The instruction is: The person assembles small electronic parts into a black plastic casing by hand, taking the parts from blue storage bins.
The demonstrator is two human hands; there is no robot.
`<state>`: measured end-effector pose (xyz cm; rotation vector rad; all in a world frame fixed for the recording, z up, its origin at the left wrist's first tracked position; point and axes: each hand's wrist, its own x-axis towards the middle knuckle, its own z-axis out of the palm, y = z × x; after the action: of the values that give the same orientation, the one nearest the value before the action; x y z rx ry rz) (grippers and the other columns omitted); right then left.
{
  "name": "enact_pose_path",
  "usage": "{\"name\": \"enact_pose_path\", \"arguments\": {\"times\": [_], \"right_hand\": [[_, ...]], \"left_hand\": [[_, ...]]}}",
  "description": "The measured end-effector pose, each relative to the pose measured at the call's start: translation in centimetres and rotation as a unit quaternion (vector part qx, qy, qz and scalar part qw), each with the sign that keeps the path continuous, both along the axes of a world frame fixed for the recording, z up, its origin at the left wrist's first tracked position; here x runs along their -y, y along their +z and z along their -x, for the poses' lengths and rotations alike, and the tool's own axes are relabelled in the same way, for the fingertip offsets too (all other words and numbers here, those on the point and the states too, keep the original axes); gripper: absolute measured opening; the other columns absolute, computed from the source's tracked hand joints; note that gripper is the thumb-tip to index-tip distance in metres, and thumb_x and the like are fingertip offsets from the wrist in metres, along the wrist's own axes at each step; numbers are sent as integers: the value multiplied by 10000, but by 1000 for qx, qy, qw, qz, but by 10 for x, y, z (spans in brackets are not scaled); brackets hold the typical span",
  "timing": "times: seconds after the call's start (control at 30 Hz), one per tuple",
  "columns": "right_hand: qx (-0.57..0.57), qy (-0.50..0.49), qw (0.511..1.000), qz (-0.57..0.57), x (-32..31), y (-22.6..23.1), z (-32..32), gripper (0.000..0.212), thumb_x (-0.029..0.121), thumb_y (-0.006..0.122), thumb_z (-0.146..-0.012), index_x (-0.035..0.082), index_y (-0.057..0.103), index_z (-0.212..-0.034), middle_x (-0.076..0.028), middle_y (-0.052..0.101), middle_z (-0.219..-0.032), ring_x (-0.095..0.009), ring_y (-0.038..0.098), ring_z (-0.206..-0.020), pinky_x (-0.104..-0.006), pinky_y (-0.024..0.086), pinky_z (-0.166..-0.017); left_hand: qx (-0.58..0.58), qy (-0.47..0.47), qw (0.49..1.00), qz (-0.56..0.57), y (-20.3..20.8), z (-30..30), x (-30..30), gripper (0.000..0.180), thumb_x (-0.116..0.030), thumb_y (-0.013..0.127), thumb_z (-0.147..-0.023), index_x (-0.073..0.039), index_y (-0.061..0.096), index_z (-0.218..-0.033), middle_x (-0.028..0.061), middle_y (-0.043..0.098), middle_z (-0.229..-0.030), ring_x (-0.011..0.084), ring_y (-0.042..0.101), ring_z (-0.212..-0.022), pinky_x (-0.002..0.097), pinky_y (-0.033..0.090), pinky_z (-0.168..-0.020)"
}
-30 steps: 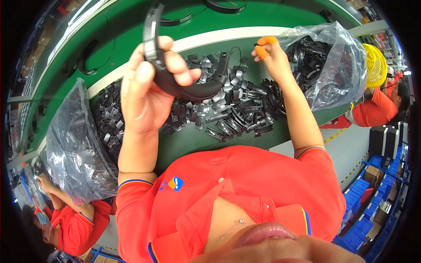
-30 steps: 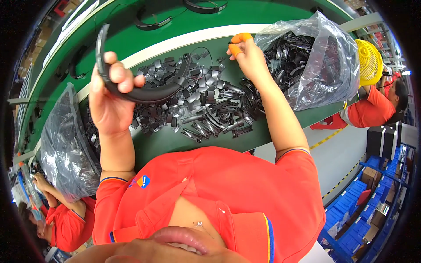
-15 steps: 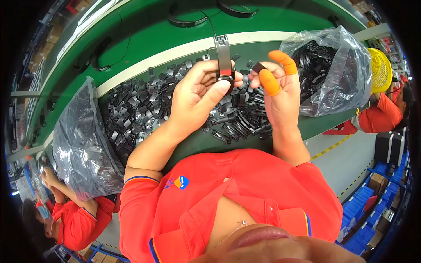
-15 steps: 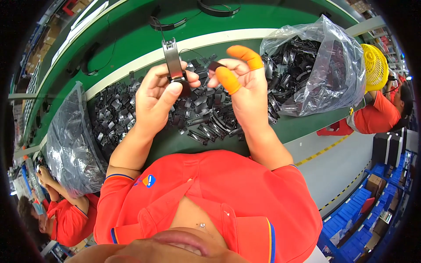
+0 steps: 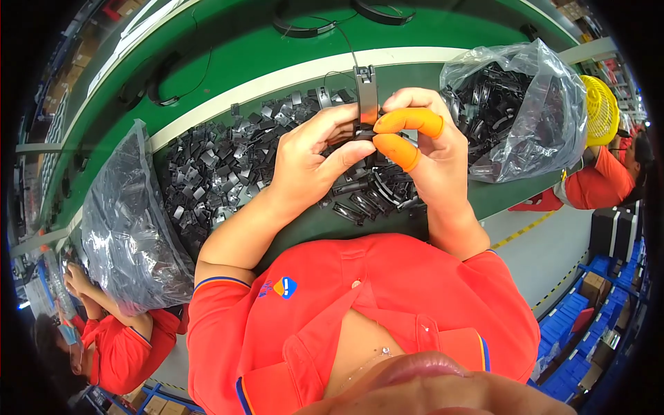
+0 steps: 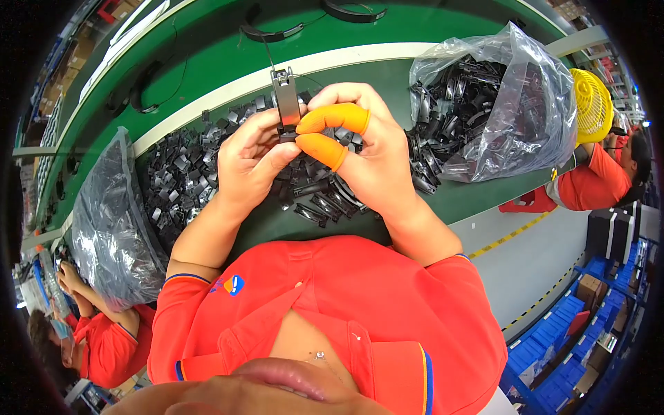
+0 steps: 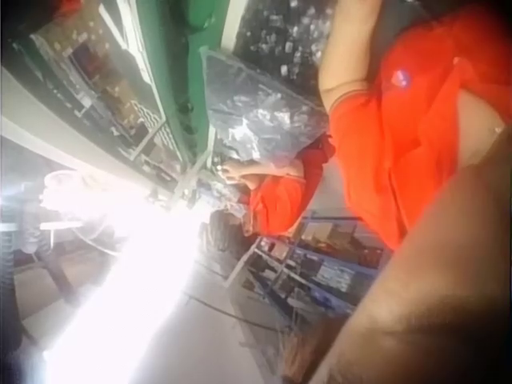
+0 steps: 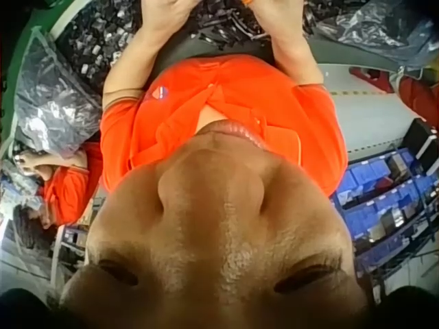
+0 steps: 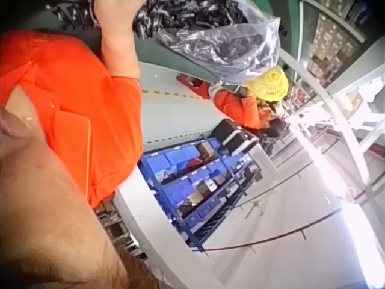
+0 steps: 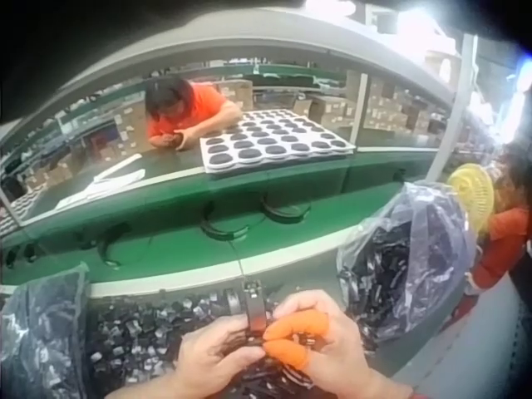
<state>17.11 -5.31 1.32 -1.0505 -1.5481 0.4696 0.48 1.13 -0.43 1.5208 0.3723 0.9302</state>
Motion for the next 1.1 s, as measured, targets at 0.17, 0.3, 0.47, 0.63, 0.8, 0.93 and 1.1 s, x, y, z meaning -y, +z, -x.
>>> {"name": "enact_pose_path", "arguments": {"times": [0.17, 0.3, 0.47, 0.63, 0.8, 0.93, 1.1], "right_hand": [[-378, 67, 913, 136, 0, 7, 17, 455, 175, 660, -785, 4, 467, -1160, -93, 476, -1201, -176, 492, -1017, -290, 387, -866], [-240, 54, 953, 179, 0, 5, 17, 262, 146, 520, -880, -33, 593, -1057, -131, 608, -1048, -194, 571, -982, -302, 450, -847], [-125, 5, 988, 95, 1, 1, 16, 258, 110, 553, -852, -45, 590, -1056, -123, 606, -1054, -187, 581, -956, -291, 456, -836], [-93, -11, 993, 78, 4, -3, 18, 256, 83, 565, -840, -43, 589, -1062, -117, 608, -1052, -179, 584, -940, -280, 460, -825], [-140, -24, 984, 112, 12, 4, 27, 234, 98, 558, -849, -25, 599, -1044, -107, 614, -1041, -134, 579, -864, -247, 462, -754], [-180, -11, 975, 130, 12, -2, 28, 271, 130, 575, -844, -17, 573, -1071, -94, 596, -1065, -92, 562, -843, -209, 448, -684], [-182, 99, 954, 216, 13, 0, 17, 427, 104, 670, -767, -8, 501, -1143, -77, 544, -1124, -78, 547, -881, -187, 443, -696]], "left_hand": [[12, -49, 999, 6, 4, -2, 2, 331, -69, 589, -838, 46, 500, -1135, 119, 592, -1043, 174, 595, -949, 291, 480, -824], [-40, -37, 998, -36, -1, -2, 6, 313, -116, 576, -854, 22, 505, -1126, 113, 588, -1027, 174, 581, -958, 291, 459, -840], [50, -54, 991, 108, -2, -12, 24, 312, -122, 542, -880, 22, 457, -1144, 97, 542, -1073, 155, 523, -1026, 286, 414, -881], [111, -56, 985, 121, -6, -13, 30, 258, -133, 488, -909, 22, 439, -1109, 90, 523, -1056, 125, 506, -1004, 272, 405, -869], [62, -20, 995, 81, -10, -13, 31, 252, -191, 482, -919, 20, 470, -1056, 93, 543, -1001, 115, 527, -928, 266, 427, -824], [58, -13, 994, 95, -14, -15, 31, 293, -245, 496, -914, 23, 496, -1031, 88, 572, -927, 115, 561, -851, 256, 452, -777], [113, -22, 985, 128, -14, -21, 31, 340, -260, 478, -921, 37, 494, -1085, 75, 592, -912, 114, 570, -823, 251, 454, -767]]}}
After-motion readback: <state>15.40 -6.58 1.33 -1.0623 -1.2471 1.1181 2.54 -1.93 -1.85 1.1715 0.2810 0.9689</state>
